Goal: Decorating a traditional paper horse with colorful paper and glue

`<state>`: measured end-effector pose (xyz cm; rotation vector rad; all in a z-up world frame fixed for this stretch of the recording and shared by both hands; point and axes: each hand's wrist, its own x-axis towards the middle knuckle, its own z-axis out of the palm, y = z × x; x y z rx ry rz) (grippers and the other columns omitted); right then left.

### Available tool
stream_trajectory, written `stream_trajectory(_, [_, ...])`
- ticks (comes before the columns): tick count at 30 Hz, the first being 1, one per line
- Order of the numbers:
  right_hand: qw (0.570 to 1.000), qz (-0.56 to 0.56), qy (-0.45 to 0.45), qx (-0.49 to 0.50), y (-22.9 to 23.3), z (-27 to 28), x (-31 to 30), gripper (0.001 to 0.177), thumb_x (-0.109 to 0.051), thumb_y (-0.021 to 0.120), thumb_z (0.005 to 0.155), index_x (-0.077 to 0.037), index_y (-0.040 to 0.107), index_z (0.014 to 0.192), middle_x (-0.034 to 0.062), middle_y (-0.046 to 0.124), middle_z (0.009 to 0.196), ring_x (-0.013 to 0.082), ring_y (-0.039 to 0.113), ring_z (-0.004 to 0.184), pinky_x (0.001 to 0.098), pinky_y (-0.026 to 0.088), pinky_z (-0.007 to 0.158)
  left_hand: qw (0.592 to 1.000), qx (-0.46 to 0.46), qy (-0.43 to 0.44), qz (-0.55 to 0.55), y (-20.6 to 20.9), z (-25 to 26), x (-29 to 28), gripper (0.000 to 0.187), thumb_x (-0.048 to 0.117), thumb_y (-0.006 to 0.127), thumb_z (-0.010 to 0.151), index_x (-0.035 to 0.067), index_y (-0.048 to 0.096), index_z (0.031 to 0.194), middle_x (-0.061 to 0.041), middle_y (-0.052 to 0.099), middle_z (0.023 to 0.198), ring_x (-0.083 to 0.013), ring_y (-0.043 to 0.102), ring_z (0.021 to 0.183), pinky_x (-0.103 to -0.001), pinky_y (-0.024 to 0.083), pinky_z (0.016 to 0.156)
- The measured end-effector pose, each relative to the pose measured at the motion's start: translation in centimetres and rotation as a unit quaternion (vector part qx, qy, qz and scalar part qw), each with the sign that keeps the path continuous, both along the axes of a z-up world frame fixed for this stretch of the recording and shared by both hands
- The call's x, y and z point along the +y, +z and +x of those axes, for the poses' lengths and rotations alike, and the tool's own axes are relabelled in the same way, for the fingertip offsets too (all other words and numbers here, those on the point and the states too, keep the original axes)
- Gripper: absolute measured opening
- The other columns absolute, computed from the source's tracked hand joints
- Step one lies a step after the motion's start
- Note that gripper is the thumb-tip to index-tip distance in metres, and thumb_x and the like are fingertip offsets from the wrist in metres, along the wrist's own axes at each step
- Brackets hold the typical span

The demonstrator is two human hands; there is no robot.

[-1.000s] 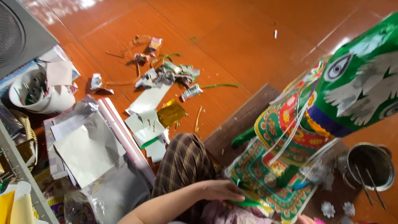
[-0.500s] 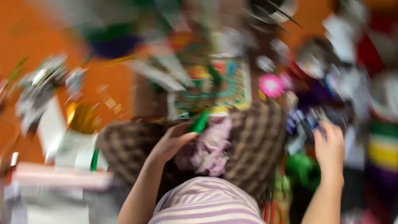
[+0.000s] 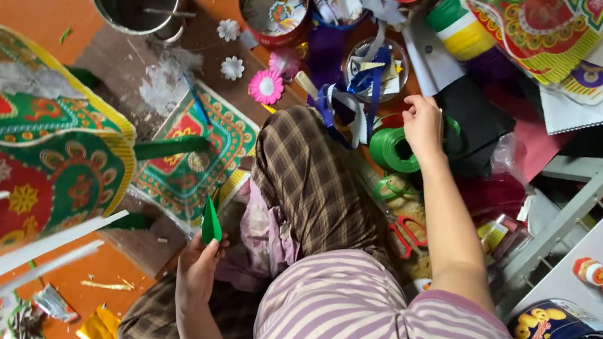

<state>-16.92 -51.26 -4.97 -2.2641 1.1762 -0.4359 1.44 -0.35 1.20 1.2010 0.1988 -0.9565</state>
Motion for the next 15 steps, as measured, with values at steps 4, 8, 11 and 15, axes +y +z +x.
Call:
stream_trajectory(4, [1.000,0.015,-0.009,-0.012,-1.1,1.5,-0.6,0.027,0.005,0.070,0.081,-0.001,0.074,0.107,0.0105,0.066,0.088,0.0235,0.059,0.066,0.0365,0.051,0.064,1.000,-0.002,-0.001,-0.004,-0.1,-0.1,-0.6,0.032,-0.001,0.059,0.097,-0.006,0.061,0.128,-0.016,0.068,0.112,-0.0210,0.062,0.096,-0.029,0.047,0.080])
stream_trajectory(8, [0.998,-0.019,0.054,-0.024,-3.9,4.7,-2.3,0.013,-0.002,0.072,0.086,-0.004,0.077,0.098,0.0116,0.066,0.086,0.0269,0.061,0.069,0.0380,0.052,0.069,1.000,-0.002,-0.005,0.007,0.5,-0.4,-1.5,0.034,-0.001,0.059,0.098,-0.006,0.061,0.132,-0.013,0.068,0.113,-0.0171,0.062,0.094,-0.026,0.047,0.080])
stream_trajectory(11, [0.988,-0.094,0.109,-0.045,-7.6,7.6,-4.0,0.009,0.001,0.071,0.086,0.000,0.079,0.090,0.0144,0.068,0.097,0.0355,0.062,0.093,0.0432,0.052,0.089,1.000,0.003,-0.001,0.026,1.3,-0.7,-2.0,0.037,0.002,0.059,0.099,-0.005,0.060,0.136,-0.011,0.065,0.111,-0.0166,0.060,0.091,-0.028,0.045,0.078])
stream_trajectory(15, [0.967,-0.190,0.171,-0.018,-10.7,9.9,-5.9,0.019,-0.002,0.068,0.082,-0.008,0.076,0.098,0.0106,0.063,0.104,0.0367,0.055,0.095,0.0455,0.046,0.088,0.998,-0.019,0.037,0.040,0.3,-1.1,-1.9,0.034,-0.001,0.061,0.095,-0.005,0.064,0.129,-0.014,0.068,0.109,-0.0195,0.061,0.091,-0.029,0.046,0.077])
